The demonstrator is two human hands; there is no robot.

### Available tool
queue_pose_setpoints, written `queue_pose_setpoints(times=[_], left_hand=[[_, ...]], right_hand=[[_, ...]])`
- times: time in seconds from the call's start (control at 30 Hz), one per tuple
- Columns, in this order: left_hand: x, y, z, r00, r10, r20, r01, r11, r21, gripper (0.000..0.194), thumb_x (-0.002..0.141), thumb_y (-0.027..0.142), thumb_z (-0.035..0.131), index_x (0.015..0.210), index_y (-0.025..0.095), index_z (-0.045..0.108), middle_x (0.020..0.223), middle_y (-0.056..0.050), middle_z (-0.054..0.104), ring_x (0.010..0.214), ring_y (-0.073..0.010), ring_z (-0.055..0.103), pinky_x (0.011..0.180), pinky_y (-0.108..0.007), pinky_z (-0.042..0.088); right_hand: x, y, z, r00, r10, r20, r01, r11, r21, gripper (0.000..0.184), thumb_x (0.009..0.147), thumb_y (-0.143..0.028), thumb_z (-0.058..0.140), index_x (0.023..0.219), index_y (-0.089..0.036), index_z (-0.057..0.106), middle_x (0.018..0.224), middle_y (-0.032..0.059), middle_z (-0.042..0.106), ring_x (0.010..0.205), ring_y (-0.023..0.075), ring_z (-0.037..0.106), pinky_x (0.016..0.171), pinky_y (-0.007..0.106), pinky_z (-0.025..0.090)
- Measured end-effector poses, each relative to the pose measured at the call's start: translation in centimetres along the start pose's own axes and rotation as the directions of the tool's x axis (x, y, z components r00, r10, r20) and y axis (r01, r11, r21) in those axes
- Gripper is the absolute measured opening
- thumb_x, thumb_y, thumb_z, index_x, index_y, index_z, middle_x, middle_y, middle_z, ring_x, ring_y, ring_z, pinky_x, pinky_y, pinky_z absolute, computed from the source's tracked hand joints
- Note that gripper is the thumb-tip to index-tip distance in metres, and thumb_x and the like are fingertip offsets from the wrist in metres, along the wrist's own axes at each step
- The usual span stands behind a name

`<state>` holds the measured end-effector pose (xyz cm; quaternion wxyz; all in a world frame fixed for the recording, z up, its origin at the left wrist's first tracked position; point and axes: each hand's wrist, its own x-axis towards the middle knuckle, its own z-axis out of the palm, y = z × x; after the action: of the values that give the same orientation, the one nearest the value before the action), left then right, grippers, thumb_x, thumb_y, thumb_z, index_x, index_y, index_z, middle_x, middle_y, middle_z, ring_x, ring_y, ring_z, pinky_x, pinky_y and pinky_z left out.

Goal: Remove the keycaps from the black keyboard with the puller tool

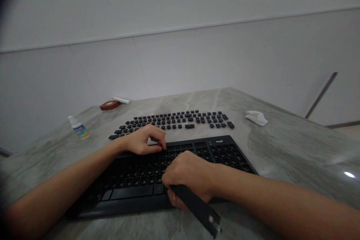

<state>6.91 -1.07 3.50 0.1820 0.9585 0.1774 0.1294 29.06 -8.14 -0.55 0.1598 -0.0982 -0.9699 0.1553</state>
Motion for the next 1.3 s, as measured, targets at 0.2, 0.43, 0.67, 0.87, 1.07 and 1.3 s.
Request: queue_pose_setpoints(times=[0.2, 0.43, 0.67, 0.87, 1.07, 1.3], left_hand=[[1.0, 3.7, 0.6, 0.951, 0.024, 0.307, 0.082, 0.941, -0.329, 0.011, 0.079, 0.023, 0.076, 0.074, 0.016, 0.068, 0.068, 0.002, 0.062, 0.061, -0.0101, 0.054, 0.057, -0.02, 0.042], [0.9, 2.5, 1.1, 0.941, -0.1, 0.324, 0.214, 0.917, -0.337, 0.008, 0.08, 0.017, 0.073, 0.079, 0.014, 0.065, 0.071, 0.002, 0.064, 0.063, -0.0101, 0.057, 0.058, -0.019, 0.043], [0.9, 2.6, 1.1, 0.946, -0.08, 0.314, 0.175, 0.942, -0.287, 0.003, 0.079, 0.015, 0.069, 0.082, 0.014, 0.068, 0.075, 0.0, 0.067, 0.066, -0.0113, 0.059, 0.059, -0.02, 0.044], [0.9, 2.4, 1.1, 0.947, -0.063, 0.316, 0.167, 0.934, -0.316, 0.005, 0.081, 0.018, 0.069, 0.079, 0.014, 0.068, 0.071, 0.001, 0.062, 0.065, -0.0106, 0.057, 0.06, -0.02, 0.044], [0.9, 2.6, 1.1, 0.957, -0.059, 0.283, 0.151, 0.937, -0.314, 0.001, 0.079, 0.012, 0.066, 0.078, 0.013, 0.066, 0.068, 0.003, 0.057, 0.061, -0.0086, 0.052, 0.056, -0.018, 0.041], [0.9, 2.5, 1.1, 0.944, -0.073, 0.321, 0.18, 0.931, -0.319, 0.007, 0.083, 0.017, 0.067, 0.088, 0.015, 0.072, 0.077, 0.001, 0.068, 0.068, -0.0107, 0.058, 0.062, -0.02, 0.044]], right_hand=[[0.0, -0.1, -0.6, 0.991, 0.111, -0.069, -0.103, 0.988, 0.113, 0.016, 0.065, -0.016, 0.057, 0.056, -0.019, 0.045, 0.054, -0.0047, 0.045, 0.05, 0.0091, 0.039, 0.051, 0.022, 0.031], [1.0, -1.3, -2.0, 0.913, 0.407, 0.018, -0.38, 0.835, 0.399, 0.023, 0.07, -0.014, 0.066, 0.053, -0.015, 0.051, 0.049, -0.0081, 0.038, 0.047, 0.0062, 0.036, 0.048, 0.02, 0.028], [1.6, -2.0, -2.2, 0.881, 0.474, -0.017, -0.443, 0.835, 0.328, 0.021, 0.068, -0.007, 0.068, 0.052, -0.013, 0.055, 0.05, -0.0072, 0.041, 0.051, 0.0066, 0.04, 0.051, 0.02, 0.029], [1.3, -2.7, -1.5, 0.848, 0.52, -0.098, -0.502, 0.849, 0.164, 0.02, 0.073, -0.011, 0.066, 0.055, -0.014, 0.059, 0.056, -0.0042, 0.045, 0.057, 0.0088, 0.042, 0.056, 0.021, 0.032], [0.8, -2.2, -1.5, 0.883, 0.444, -0.15, -0.394, 0.877, 0.275, 0.026, 0.08, -0.024, 0.063, 0.056, -0.014, 0.058, 0.053, -0.0045, 0.044, 0.05, 0.0075, 0.038, 0.049, 0.02, 0.029], [0.8, -1.4, -1.6, 0.895, 0.437, -0.094, -0.291, 0.729, 0.619, 0.024, 0.076, -0.014, 0.053, 0.052, -0.014, 0.056, 0.049, -0.0032, 0.049, 0.048, 0.0082, 0.044, 0.047, 0.019, 0.033]])
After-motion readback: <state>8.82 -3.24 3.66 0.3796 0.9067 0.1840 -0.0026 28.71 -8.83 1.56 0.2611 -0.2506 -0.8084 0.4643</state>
